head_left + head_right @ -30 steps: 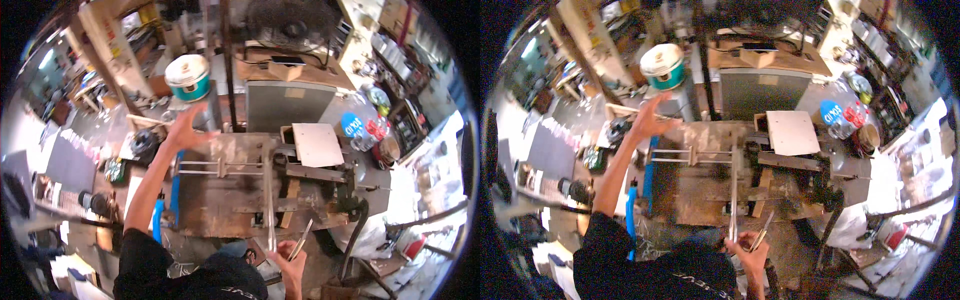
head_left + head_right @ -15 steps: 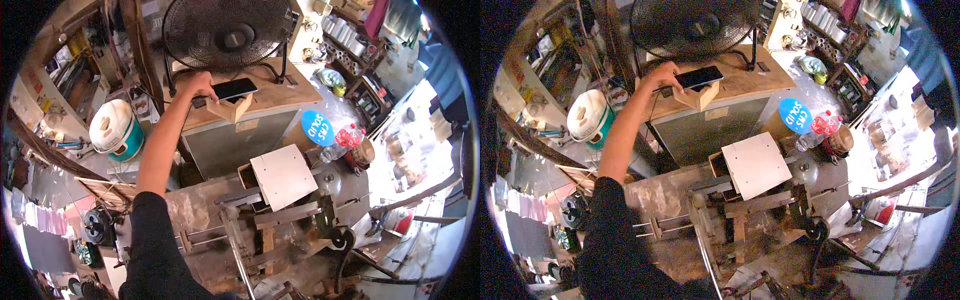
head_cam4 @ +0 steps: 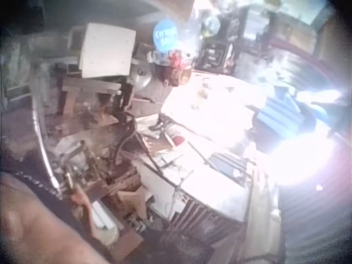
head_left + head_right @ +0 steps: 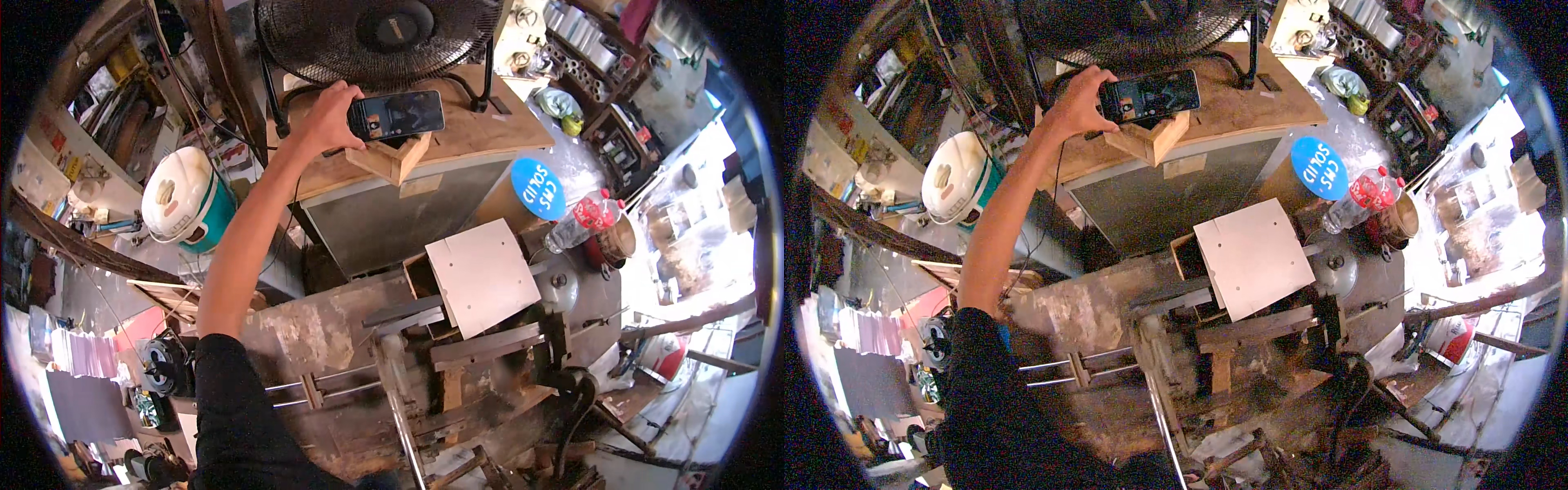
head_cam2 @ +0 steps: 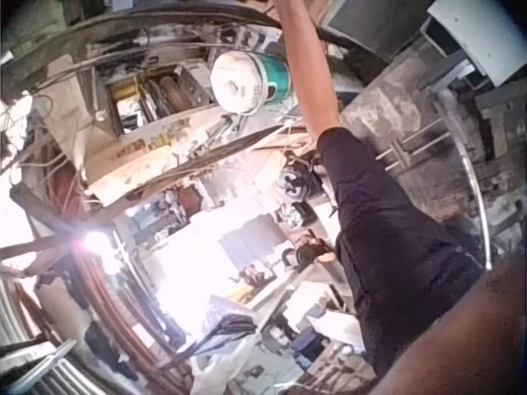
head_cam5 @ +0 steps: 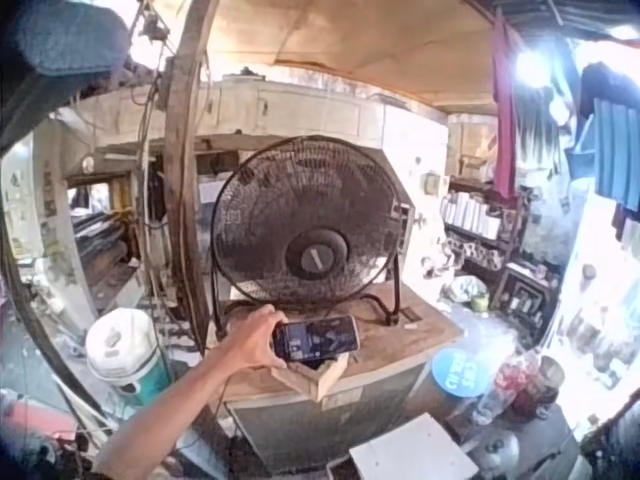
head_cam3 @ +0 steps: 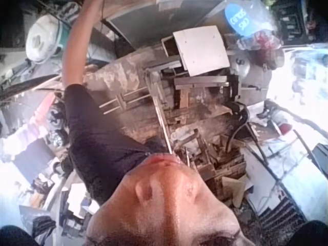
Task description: The person cuts paper strips on a table using a small knife, touches a phone resting on a stand, and resumes slicing the paper strips with the knife.
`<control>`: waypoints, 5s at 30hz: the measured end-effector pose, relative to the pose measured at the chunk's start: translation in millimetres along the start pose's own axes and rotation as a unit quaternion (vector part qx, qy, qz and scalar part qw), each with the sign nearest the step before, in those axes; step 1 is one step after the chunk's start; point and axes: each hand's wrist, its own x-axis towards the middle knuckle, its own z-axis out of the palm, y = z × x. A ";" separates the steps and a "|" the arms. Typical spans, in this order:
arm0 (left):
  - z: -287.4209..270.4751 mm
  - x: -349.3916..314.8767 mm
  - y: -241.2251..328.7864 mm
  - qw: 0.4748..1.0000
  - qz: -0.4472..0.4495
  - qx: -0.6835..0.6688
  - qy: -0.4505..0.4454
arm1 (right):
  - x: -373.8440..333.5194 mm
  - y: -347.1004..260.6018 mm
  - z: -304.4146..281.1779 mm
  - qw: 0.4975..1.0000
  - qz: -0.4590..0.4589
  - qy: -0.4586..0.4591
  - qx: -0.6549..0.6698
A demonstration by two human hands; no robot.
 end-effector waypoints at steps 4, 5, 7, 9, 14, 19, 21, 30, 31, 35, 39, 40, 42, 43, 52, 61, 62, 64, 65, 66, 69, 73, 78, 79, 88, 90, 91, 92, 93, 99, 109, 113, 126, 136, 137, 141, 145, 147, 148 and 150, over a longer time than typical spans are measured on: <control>0.3 -1.3 -0.8 1.000 0.001 0.007 -0.006 | -1.9 4.1 1.4 1.000 0.001 -0.010 0.005; -0.2 0.0 -2.7 1.000 0.005 0.007 -0.005 | -1.7 5.7 1.8 1.000 -0.001 -0.013 0.007; -0.8 0.0 -3.5 1.000 0.011 0.006 -0.003 | -0.5 7.7 1.0 1.000 -0.005 -0.017 0.011; -1.4 1.5 -3.1 0.999 -0.013 0.015 -0.035 | -1.6 12.9 1.5 1.000 -0.008 -0.020 0.016; -1.4 0.4 6.0 0.999 -0.038 0.024 -0.025 | -1.8 22.6 0.8 0.999 -0.016 -0.026 0.030; -5.5 3.0 8.1 0.997 -0.059 0.021 -0.048 | -3.4 29.5 -1.8 0.999 -0.016 -0.032 0.041; -3.7 -0.9 11.4 0.998 -0.044 0.044 -0.022 | -6.1 32.7 -2.1 0.998 -0.012 -0.035 0.046; -11.5 0.0 24.2 0.985 -0.121 0.077 -0.091 | -8.4 35.0 -13.0 0.997 0.015 -0.056 0.056; -12.0 -1.8 25.4 0.990 -0.102 0.068 -0.074 | -9.0 34.7 -15.1 0.996 0.019 -0.060 0.058; -14.5 -3.0 23.8 0.998 -0.040 0.033 -0.024 | -11.5 36.3 -21.2 0.995 0.031 -0.071 0.060; -13.5 -3.5 23.8 0.998 -0.037 0.037 -0.020 | -12.4 38.4 -26.7 0.994 0.036 -0.081 0.060; -13.7 -4.1 22.2 0.998 -0.034 0.043 -0.017 | -12.9 42.1 -29.0 0.994 0.037 -0.085 0.058; -14.1 -3.7 23.3 0.998 -0.032 0.049 -0.015 | -11.8 44.7 -28.5 0.995 0.018 -0.082 0.062; -14.8 -2.5 25.7 0.997 -0.040 0.055 -0.027 | -11.3 42.7 -29.2 0.994 0.025 -0.083 0.067; -17.5 2.8 23.0 0.995 -0.063 0.060 -0.056 | -17.7 19.4 -27.8 0.993 0.047 -0.073 0.075; -14.5 3.1 13.5 0.997 -0.048 0.044 -0.048 | -15.4 45.4 -21.5 0.989 -0.010 -0.061 0.134; -14.0 3.6 16.9 0.996 -0.047 0.054 -0.045 | -15.8 43.9 -21.3 0.987 -0.008 -0.063 0.150; -17.4 2.7 17.5 0.996 -0.049 0.054 -0.051 | -16.6 42.9 -18.2 0.987 -0.006 -0.061 0.149; -18.9 2.6 17.4 0.996 -0.052 0.053 -0.056 | -16.8 41.6 -16.7 0.987 -0.004 -0.058 0.147; -18.4 2.6 21.3 0.996 -0.052 0.053 -0.058 | -17.8 38.4 -16.5 0.987 -0.002 -0.058 0.148; -17.4 2.5 26.7 0.993 -0.070 0.078 -0.058 | -18.3 35.3 -17.2 0.993 0.009 -0.050 0.105; -17.4 2.5 17.9 0.995 -0.053 0.066 -0.049 | -13.7 42.4 -20.0 0.989 0.002 -0.062 0.131; -18.4 6.8 13.8 0.994 -0.060 0.068 -0.064 | -12.7 42.5 -22.7 0.989 -0.006 -0.057 0.135; -18.6 10.3 16.7 0.989 -0.103 0.040 -0.102 | -12.5 45.7 -22.5 0.988 -0.010 -0.052 0.145; 4.1 6.0 -42.2 0.920 -0.209 -0.260 -0.206 | -23.8 56.4 -1.3 0.975 -0.093 0.014 0.203; 9.8 -1.1 -39.8 0.890 -0.209 -0.347 -0.207 | -24.9 64.8 0.8 0.973 -0.143 0.015 0.182; -5.4 -8.5 -49.5 0.871 -0.260 -0.371 -0.190 | -23.5 65.4 1.2 0.969 -0.124 0.038 0.213; -11.3 -7.9 -49.9 0.898 -0.244 -0.315 -0.188 | 24.0 148.8 -11.0 0.961 -0.176 -0.026 0.212; -2.8 8.0 -33.3 0.954 -0.169 -0.170 -0.179 | 12.0 129.2 -6.9 0.973 -0.175 0.030 0.146; -21.4 87.7 241.5 0.937 0.092 -0.157 -0.299 | -4.9 194.8 12.4 0.957 -0.126 0.253 0.069; -180.4 -281.8 779.3 0.430 0.637 -0.512 -0.384 | -11.4 367.5 91.0 0.784 -0.119 0.543 0.276; -199.6 -432.0 883.1 0.075 0.705 -0.597 -0.376 | 3.5 500.8 157.8 0.689 -0.127 0.636 0.324; -330.3 -735.5 1033.0 -0.492 0.731 -0.233 -0.411 | 64.5 619.9 386.3 0.436 0.255 0.825 0.255; -404.8 -1049.5 1054.0 -0.422 0.816 -0.330 -0.218 | -1.0 548.3 486.1 -0.051 0.261 0.525 0.808; -400.8 -1075.7 1053.2 -0.426 0.813 -0.331 -0.220 | 3.1 558.9 495.6 -0.052 0.266 0.522 0.809; -397.1 -1197.8 1048.0 -0.386 0.776 -0.373 -0.331 | 35.2 613.8 540.1 -0.240 0.165 0.528 0.798; -407.1 -1303.4 1022.3 -0.330 0.792 -0.373 -0.354 | -7.7 666.7 586.4 -0.226 0.165 0.527 0.802; -412.3 -1358.7 1002.3 -0.341 0.780 -0.371 -0.372 | -16.7 687.1 609.1 -0.028 0.340 0.587 0.734; -414.6 -1382.1 991.4 -0.341 0.780 -0.399 -0.341 | -25.5 699.6 618.9 -0.032 0.340 0.618 0.708; -417.0 -1421.6 968.3 -0.333 0.784 -0.422 -0.311 | -32.8 724.4 632.8 -0.037 0.358 0.615 0.701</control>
